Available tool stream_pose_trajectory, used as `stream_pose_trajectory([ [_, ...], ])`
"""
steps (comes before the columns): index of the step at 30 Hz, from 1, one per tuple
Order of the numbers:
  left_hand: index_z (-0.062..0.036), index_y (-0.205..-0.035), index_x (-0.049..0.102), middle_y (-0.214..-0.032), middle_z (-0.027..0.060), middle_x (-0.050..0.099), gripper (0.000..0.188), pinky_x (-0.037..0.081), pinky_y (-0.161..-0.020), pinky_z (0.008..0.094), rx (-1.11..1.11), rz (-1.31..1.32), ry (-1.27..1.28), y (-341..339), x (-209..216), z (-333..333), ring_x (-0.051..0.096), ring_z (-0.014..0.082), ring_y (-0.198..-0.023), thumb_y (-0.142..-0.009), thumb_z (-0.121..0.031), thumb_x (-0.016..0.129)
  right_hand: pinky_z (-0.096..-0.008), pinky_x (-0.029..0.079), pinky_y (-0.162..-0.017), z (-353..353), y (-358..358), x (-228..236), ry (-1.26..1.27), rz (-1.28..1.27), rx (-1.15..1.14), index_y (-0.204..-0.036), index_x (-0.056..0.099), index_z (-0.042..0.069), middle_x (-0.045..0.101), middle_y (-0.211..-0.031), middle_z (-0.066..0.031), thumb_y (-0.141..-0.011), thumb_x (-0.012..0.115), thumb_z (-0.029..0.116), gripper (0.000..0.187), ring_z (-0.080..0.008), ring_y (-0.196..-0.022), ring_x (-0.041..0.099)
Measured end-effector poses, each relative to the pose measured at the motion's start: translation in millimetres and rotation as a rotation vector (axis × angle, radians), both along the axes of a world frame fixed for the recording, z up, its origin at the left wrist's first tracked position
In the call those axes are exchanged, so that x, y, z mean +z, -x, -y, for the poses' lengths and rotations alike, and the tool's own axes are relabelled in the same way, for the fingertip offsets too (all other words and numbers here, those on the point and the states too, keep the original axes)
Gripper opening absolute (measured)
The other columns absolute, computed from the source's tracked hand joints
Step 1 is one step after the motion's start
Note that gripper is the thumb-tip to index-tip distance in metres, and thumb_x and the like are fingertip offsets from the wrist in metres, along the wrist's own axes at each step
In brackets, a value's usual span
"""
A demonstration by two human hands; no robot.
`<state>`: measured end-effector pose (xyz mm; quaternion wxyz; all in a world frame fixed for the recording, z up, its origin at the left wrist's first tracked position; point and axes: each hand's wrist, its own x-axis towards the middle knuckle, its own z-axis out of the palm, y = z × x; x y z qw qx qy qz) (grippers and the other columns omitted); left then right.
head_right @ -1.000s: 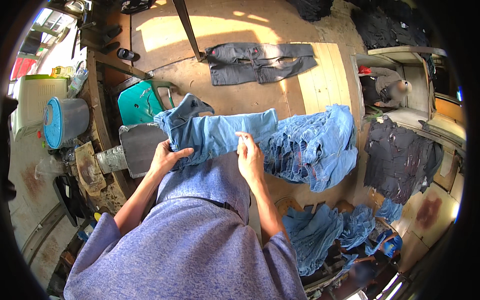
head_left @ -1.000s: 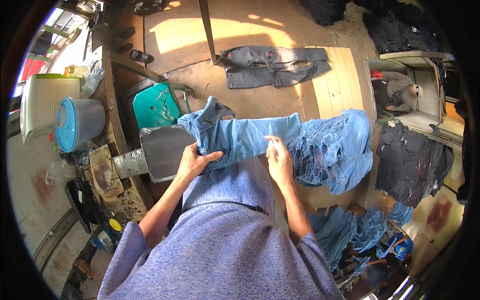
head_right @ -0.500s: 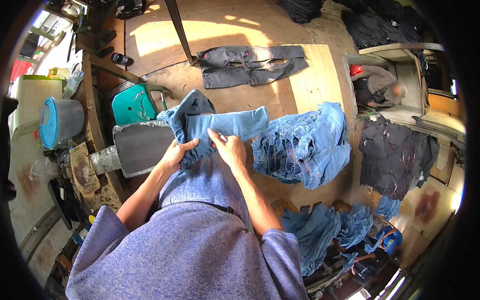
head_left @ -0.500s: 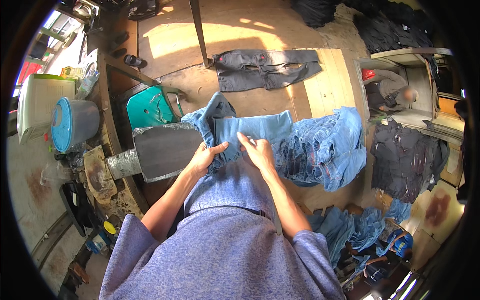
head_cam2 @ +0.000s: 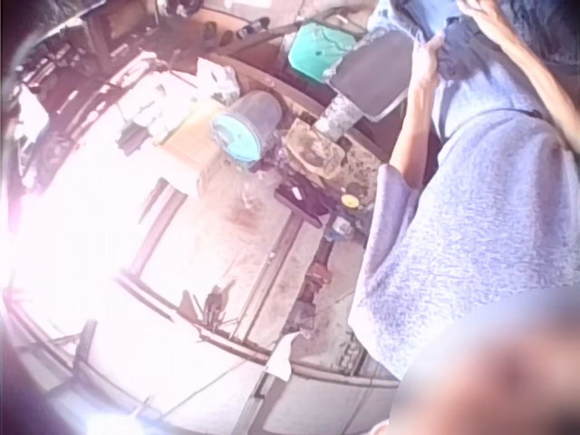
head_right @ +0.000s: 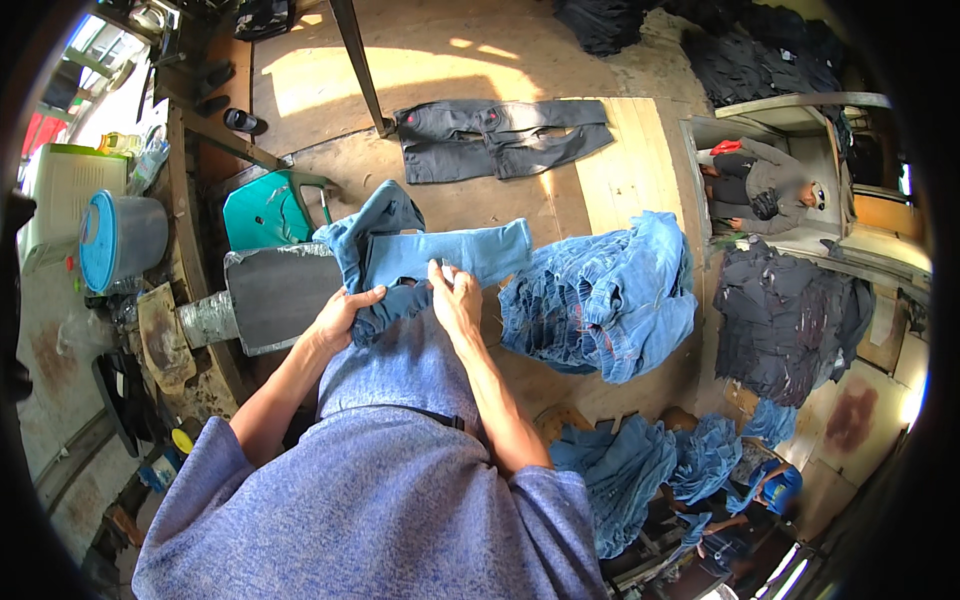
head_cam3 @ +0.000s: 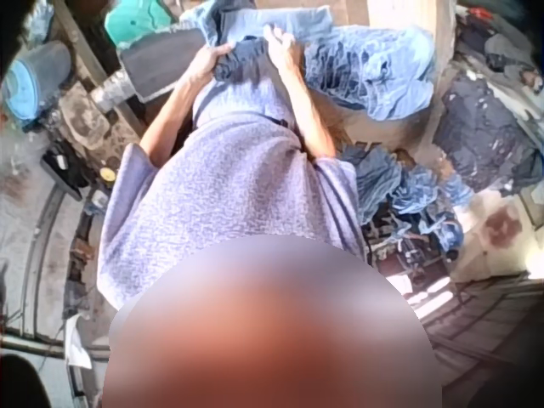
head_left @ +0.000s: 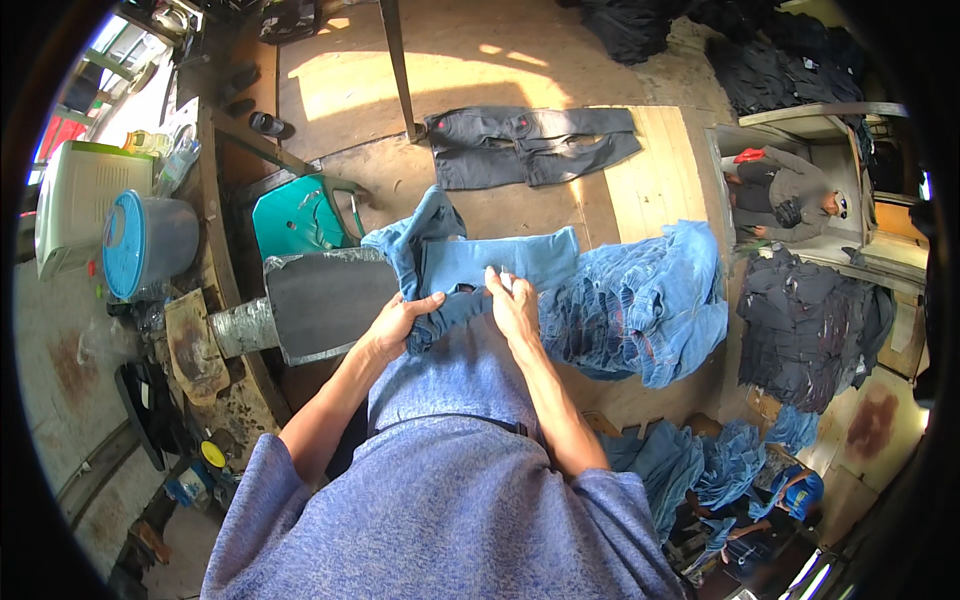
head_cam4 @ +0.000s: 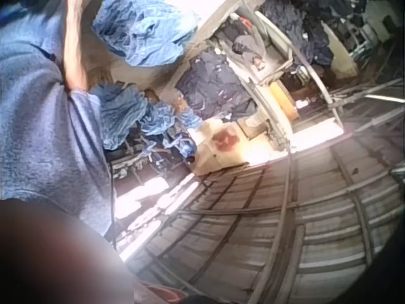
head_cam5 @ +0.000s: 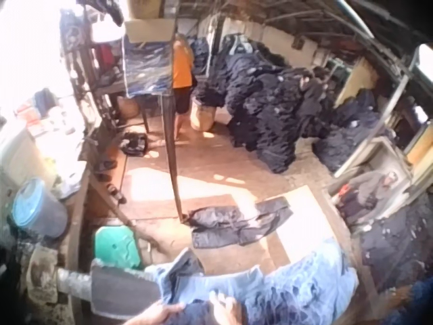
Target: The person marks multiple pairs of light blue jeans with a white marker while standing at a workbench. They pick up each pair, unfold it, make marks on the fabric, and place it back on the pile.
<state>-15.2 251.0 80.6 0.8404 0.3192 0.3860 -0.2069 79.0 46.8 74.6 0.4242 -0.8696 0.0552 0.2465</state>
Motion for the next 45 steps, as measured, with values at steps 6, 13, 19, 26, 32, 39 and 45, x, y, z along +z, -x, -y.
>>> stream_pose_trajectory([
  [6,-0.0004,-0.119,0.075,-0.104,0.0091,0.081,0.027,0.067,-0.071,0.0333,-0.127,-0.047,-0.027,-12.8,9.3,16.8,0.079,0.0197,-0.081,-0.097,-0.016,0.081,-0.0447,0.05,-0.069,4.9,18.9,12.3,-0.046,0.036,0.121,-0.084,0.072,-0.002,0.072,-0.071,-0.0154,-0.109,0.059,0.052,0.06,-0.0293,-0.067,0.068],
  [13,-0.0002,-0.116,0.074,-0.103,0.0086,0.078,0.029,0.064,-0.071,0.032,-0.217,-0.001,-0.215,-14.0,3.3,25.2,0.076,0.0172,-0.082,-0.092,-0.015,0.083,-0.0443,0.051,-0.069,5.8,20.2,10.7,0.0,0.109,0.172,-0.087,0.072,-0.003,0.072,-0.071,-0.0154,-0.11,0.06,0.049,0.058,-0.0286,-0.068,0.07],
  [19,0.0003,-0.114,0.078,-0.104,0.0083,0.079,0.027,0.062,-0.079,0.0309,-0.143,0.006,-0.085,-4.5,3.4,16.2,0.075,0.0171,-0.084,-0.091,-0.014,0.078,-0.0419,0.051,-0.069,11.2,17.4,12.7,-0.089,0.051,0.151,-0.089,0.072,-0.003,0.073,-0.074,-0.0135,-0.109,0.061,0.049,0.056,-0.0278,-0.07,0.07],
  [26,-0.0008,-0.112,0.077,-0.101,0.0083,0.08,0.025,0.063,-0.075,0.0302,-0.209,0.002,-0.233,-24.7,8.7,28.5,0.076,0.0165,-0.083,-0.091,-0.014,0.078,-0.0427,0.057,-0.081,8.5,19.0,14.6,0.022,0.114,0.183,-0.11,0.076,-0.01,0.079,-0.085,-0.0191,-0.108,0.063,0.051,0.063,-0.0332,-0.084,0.077],
  [32,-0.0009,-0.108,0.079,-0.102,0.0091,0.08,0.024,0.061,-0.077,0.0327,-0.2,-0.071,-0.243,-17.8,9.4,29.0,0.075,0.0173,-0.086,-0.09,-0.017,0.079,-0.0426,0.058,-0.083,12.6,16.1,18.2,0.004,0.052,0.185,-0.113,0.077,-0.011,0.079,-0.088,-0.0203,-0.108,0.063,0.051,0.063,-0.0338,-0.087,0.078],
  [39,-0.0013,-0.106,0.077,-0.095,0.0068,0.079,0.021,0.061,-0.068,0.0292,-0.191,-0.086,-0.195,-24.8,8.3,30.2,0.074,0.0157,-0.077,-0.09,-0.014,0.08,-0.0447,0.055,-0.077,10.5,18.4,21.2,0.004,0.116,0.17,-0.099,0.075,-0.005,0.078,-0.085,-0.0182,-0.109,0.063,0.049,0.056,-0.0335,-0.082,0.076],
  [45,-0.0019,-0.107,0.078,-0.096,0.0071,0.079,0.022,0.06,-0.067,0.0293,-0.199,-0.052,-0.279,-23.1,9.3,33.6,0.073,0.0153,-0.074,-0.09,-0.015,0.08,-0.0461,0.052,-0.072,16.2,18.2,8.9,-0.019,0.142,0.213,-0.092,0.073,-0.004,0.074,-0.078,-0.0176,-0.109,0.063,0.048,0.056,-0.0323,-0.075,0.072],
])
